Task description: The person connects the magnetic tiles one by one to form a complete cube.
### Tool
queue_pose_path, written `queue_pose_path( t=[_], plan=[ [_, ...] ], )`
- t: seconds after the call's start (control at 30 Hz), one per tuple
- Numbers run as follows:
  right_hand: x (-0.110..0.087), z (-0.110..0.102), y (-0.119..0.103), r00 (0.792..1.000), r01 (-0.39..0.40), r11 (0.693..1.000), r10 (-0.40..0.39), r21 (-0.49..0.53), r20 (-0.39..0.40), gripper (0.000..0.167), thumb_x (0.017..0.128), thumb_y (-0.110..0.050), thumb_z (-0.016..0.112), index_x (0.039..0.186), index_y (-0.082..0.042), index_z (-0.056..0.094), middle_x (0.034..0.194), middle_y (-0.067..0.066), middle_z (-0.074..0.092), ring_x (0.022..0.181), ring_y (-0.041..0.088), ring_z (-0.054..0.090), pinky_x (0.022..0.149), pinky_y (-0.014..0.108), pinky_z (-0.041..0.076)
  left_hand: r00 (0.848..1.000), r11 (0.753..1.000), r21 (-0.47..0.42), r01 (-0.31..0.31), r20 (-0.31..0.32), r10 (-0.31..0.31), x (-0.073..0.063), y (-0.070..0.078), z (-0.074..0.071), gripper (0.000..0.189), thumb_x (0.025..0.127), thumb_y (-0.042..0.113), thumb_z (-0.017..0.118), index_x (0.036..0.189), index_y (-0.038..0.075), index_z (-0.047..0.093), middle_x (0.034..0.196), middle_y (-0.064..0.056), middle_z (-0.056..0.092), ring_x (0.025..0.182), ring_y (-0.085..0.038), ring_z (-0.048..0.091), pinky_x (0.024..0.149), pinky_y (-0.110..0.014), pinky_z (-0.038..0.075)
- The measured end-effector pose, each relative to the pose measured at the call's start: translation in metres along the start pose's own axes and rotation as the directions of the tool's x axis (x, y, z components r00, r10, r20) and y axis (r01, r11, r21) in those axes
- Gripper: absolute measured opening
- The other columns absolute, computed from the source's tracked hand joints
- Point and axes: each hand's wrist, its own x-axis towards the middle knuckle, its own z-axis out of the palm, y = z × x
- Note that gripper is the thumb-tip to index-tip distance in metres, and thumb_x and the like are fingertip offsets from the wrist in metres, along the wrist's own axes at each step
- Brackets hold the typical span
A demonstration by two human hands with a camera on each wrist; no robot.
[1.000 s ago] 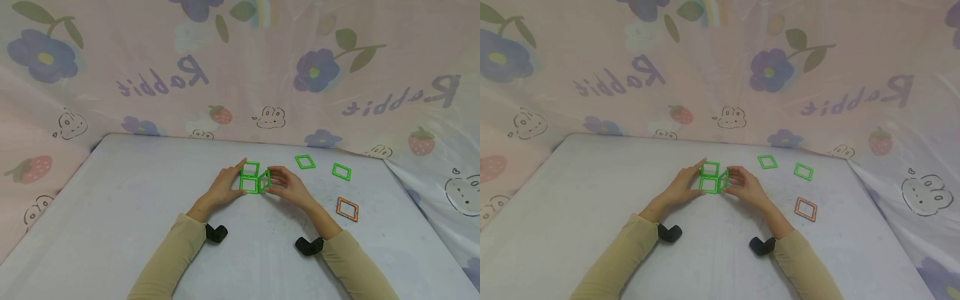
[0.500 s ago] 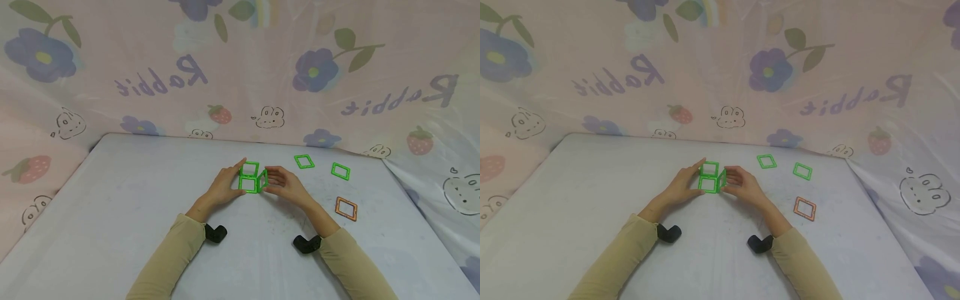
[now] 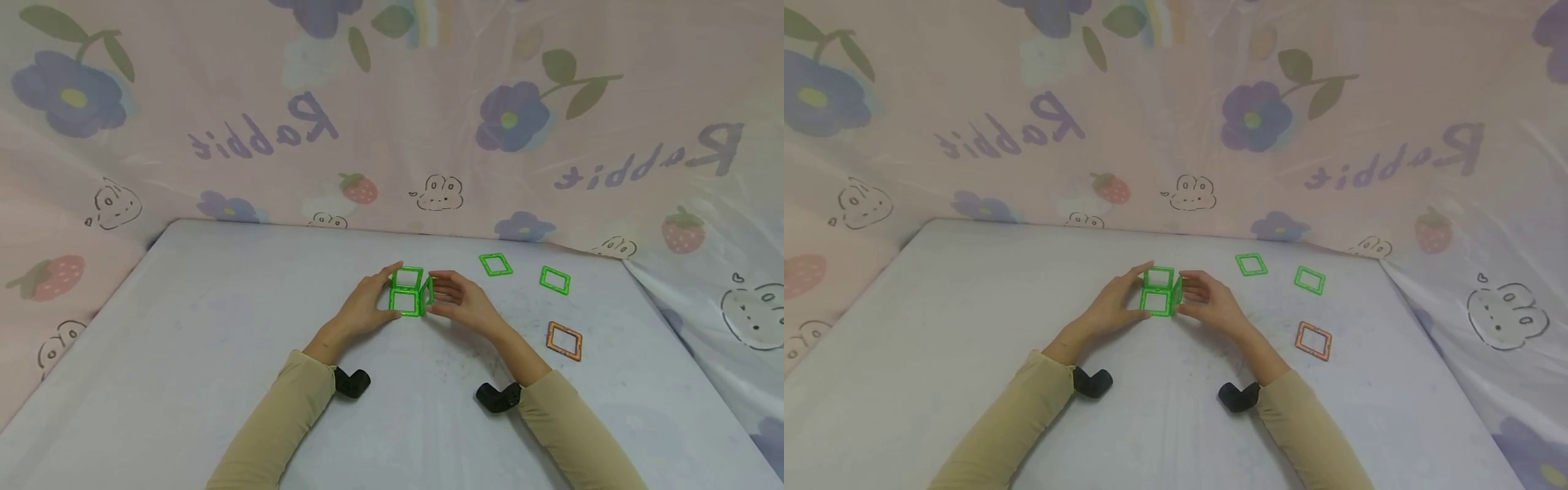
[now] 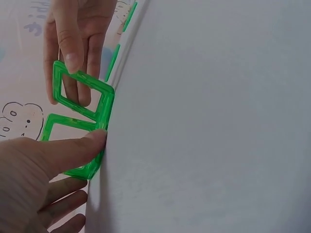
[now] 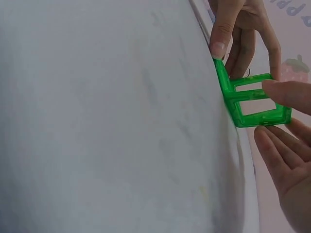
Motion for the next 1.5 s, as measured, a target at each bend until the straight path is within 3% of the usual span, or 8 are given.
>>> queue_pose_path(
  t=[0.4, 0.73, 1.13, 1.3, 1.5],
  plan=[
    [0.0019, 0.0016, -0.0002, 1.000, 0.026, 0.999, -0.026, -0.022, 0.004, 0.064, 0.081, -0.004, 0.075, 0.137, 0.003, 0.044, 0.132, 0.027, 0.052, 0.121, 0.040, 0.054, 0.099, 0.043, 0.046, 1.000, 0.997, 0.073, 0.005, 0.008, -0.006, -0.0019, 0.0027, 0.0010, 0.083, 0.082, 0.018, 0.077, 0.150, 0.024, 0.029, 0.138, -0.012, 0.054, 0.130, -0.031, 0.047, 0.107, -0.048, 0.036],
    [0.0023, 0.0032, 0.0008, 0.999, 0.052, 0.998, -0.052, -0.045, -0.001, 0.062, 0.082, -0.005, 0.075, 0.136, 0.003, 0.046, 0.132, 0.026, 0.054, 0.121, 0.039, 0.055, 0.099, 0.042, 0.046, 1.000, 0.996, 0.087, 0.001, 0.008, -0.002, -0.0026, 0.0058, 0.0012, 0.081, 0.083, 0.017, 0.076, 0.149, 0.022, 0.030, 0.138, -0.014, 0.053, 0.129, -0.032, 0.048, 0.106, -0.048, 0.037],
    [0.0021, 0.0063, 0.0007, 1.000, 0.018, 0.997, -0.019, -0.081, -0.002, 0.063, 0.086, -0.008, 0.072, 0.140, 0.000, 0.043, 0.134, 0.024, 0.053, 0.123, 0.037, 0.053, 0.100, 0.042, 0.045, 0.999, 0.994, 0.099, 0.036, 0.021, -0.039, -0.0032, 0.0081, 0.0015, 0.083, 0.083, 0.017, 0.076, 0.150, 0.024, 0.029, 0.139, -0.013, 0.052, 0.129, -0.032, 0.048, 0.106, -0.047, 0.038],
    [0.0027, 0.0078, 0.0005, 1.000, 0.005, 0.993, -0.005, -0.118, -0.005, 0.060, 0.092, -0.011, 0.064, 0.143, 0.005, 0.037, 0.136, 0.028, 0.049, 0.125, 0.041, 0.051, 0.099, 0.047, 0.045, 1.000, 0.996, 0.090, 0.023, 0.007, -0.023, -0.0041, 0.0076, 0.0015, 0.084, 0.081, 0.016, 0.077, 0.150, 0.022, 0.030, 0.143, -0.012, 0.048, 0.133, -0.030, 0.043, 0.108, -0.047, 0.036],
    [0.0022, 0.0074, -0.0002, 1.000, 0.010, 0.992, -0.011, -0.123, -0.004, 0.061, 0.092, -0.017, 0.065, 0.145, -0.002, 0.039, 0.136, 0.022, 0.052, 0.125, 0.036, 0.053, 0.098, 0.044, 0.046, 1.000, 0.997, 0.072, 0.011, 0.010, -0.012, -0.0045, 0.0076, -0.0001, 0.084, 0.081, 0.015, 0.077, 0.150, 0.020, 0.029, 0.145, -0.011, 0.047, 0.135, -0.029, 0.041, 0.109, -0.047, 0.034]
  ],
)
